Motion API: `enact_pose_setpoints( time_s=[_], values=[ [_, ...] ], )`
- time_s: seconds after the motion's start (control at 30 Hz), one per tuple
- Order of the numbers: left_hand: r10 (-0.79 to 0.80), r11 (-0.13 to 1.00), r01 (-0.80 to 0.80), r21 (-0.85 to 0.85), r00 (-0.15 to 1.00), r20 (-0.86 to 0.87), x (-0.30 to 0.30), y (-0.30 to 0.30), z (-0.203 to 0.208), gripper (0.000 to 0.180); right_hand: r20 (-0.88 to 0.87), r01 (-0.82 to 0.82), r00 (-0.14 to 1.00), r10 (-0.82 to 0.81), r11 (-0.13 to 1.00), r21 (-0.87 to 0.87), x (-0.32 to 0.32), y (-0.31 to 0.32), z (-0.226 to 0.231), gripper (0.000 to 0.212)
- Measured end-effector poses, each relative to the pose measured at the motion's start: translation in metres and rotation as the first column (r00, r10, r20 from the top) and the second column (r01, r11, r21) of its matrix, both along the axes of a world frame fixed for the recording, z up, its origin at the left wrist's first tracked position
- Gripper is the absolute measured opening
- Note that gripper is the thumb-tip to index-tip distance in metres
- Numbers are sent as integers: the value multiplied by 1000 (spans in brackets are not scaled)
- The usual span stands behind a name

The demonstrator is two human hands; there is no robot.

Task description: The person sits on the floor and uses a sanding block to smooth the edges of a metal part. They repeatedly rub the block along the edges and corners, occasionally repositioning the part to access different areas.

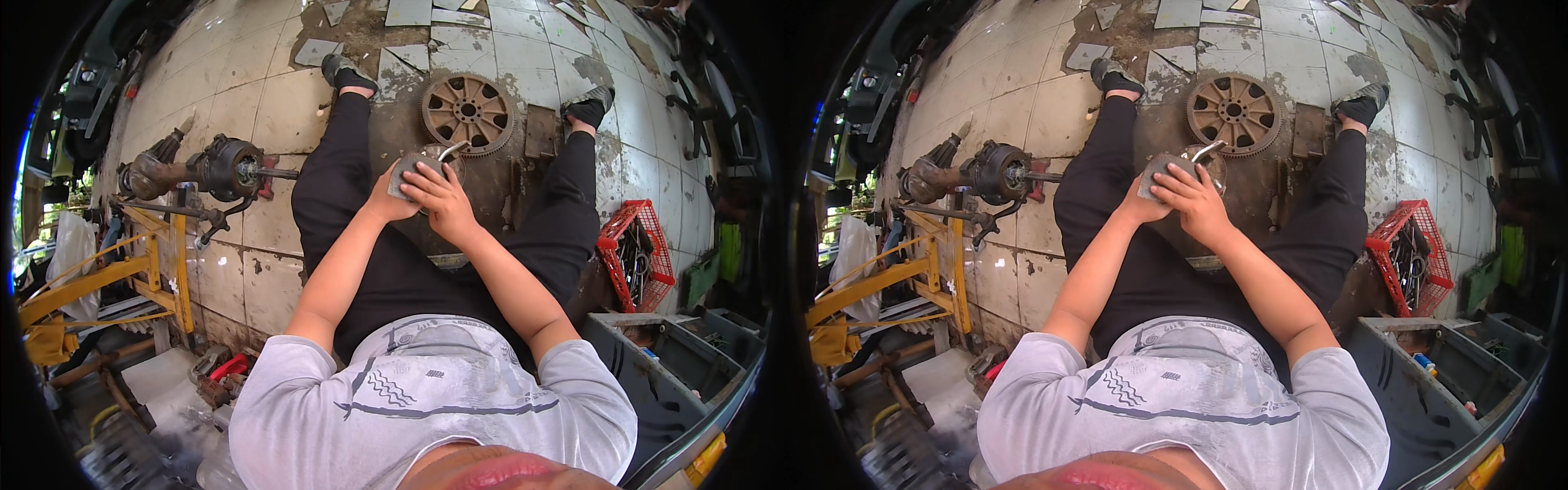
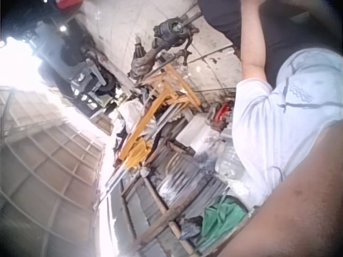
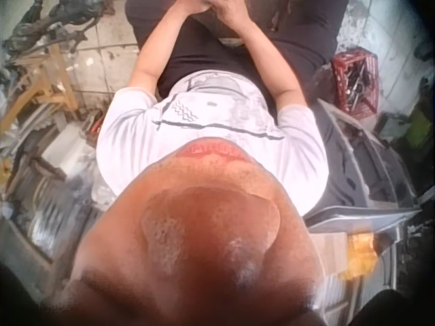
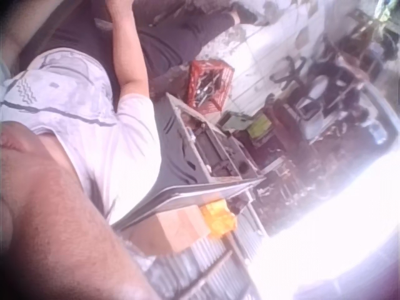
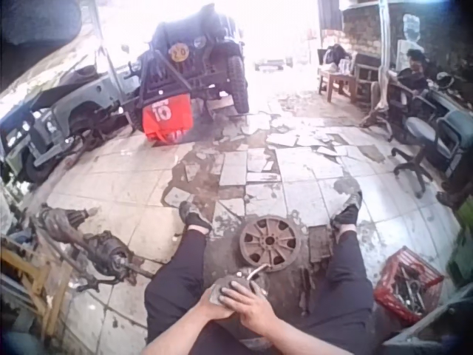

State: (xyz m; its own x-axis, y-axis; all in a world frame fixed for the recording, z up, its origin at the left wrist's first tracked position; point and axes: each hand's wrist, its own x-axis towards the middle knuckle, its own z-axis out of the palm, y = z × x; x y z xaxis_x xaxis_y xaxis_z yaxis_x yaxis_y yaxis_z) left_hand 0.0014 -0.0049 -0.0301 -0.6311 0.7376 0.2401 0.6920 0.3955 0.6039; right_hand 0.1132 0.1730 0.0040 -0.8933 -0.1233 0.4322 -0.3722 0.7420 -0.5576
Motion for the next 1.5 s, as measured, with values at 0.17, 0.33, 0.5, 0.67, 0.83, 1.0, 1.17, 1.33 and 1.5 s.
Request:
enact_pose_setpoints(
  time_s=[0.17, 0.33, 0.5, 0.67, 0.83, 1.0, 1.17, 1.33, 1.5],
  values=[
    [-72, 992, 81, -100, 993, 97, -16, 6, 7, 56, 40, 215, 976, -213, 975, -62, -26, 25, -23, 63],
    [-22, 999, 26, -28, 992, 123, -10, -11, -21, 53, 9, 16, 1000, -16, 999, -47, -6, 2, 2, 63],
    [-20, 1000, 22, -19, 995, 102, -11, 4, 19, 49, 22, 142, 990, -141, 989, -44, -23, 19, -18, 63],
    [55, 998, -55, 0, 992, 114, -1, 2, 17, 53, 20, 93, 996, -92, 995, -26, -16, 14, -10, 65],
    [-43, 993, 48, -107, 998, 50, -11, 2, 7, 52, -31, 85, 996, -87, 995, -54, -13, 10, -12, 64],
    [-51, 999, 52, -6, 994, 94, -13, 0, 9, 49, 15, 120, 993, -120, 990, -80, -25, 11, -13, 69],
    [76, 995, -85, 44, 981, 176, -9, -6, 1, 45, 13, 13, 1000, -12, 997, -81, -10, 1, -3, 68],
    [-67, 997, 70, -22, 991, 119, -18, 0, 11, 53, 23, 190, 982, -189, 976, -108, -30, 16, -13, 63],
    [13, 1000, -13, -15, 999, 51, -6, -2, 0, 59, -2, 16, 1000, -16, 999, -42, -6, 1, 0, 65]
  ],
)
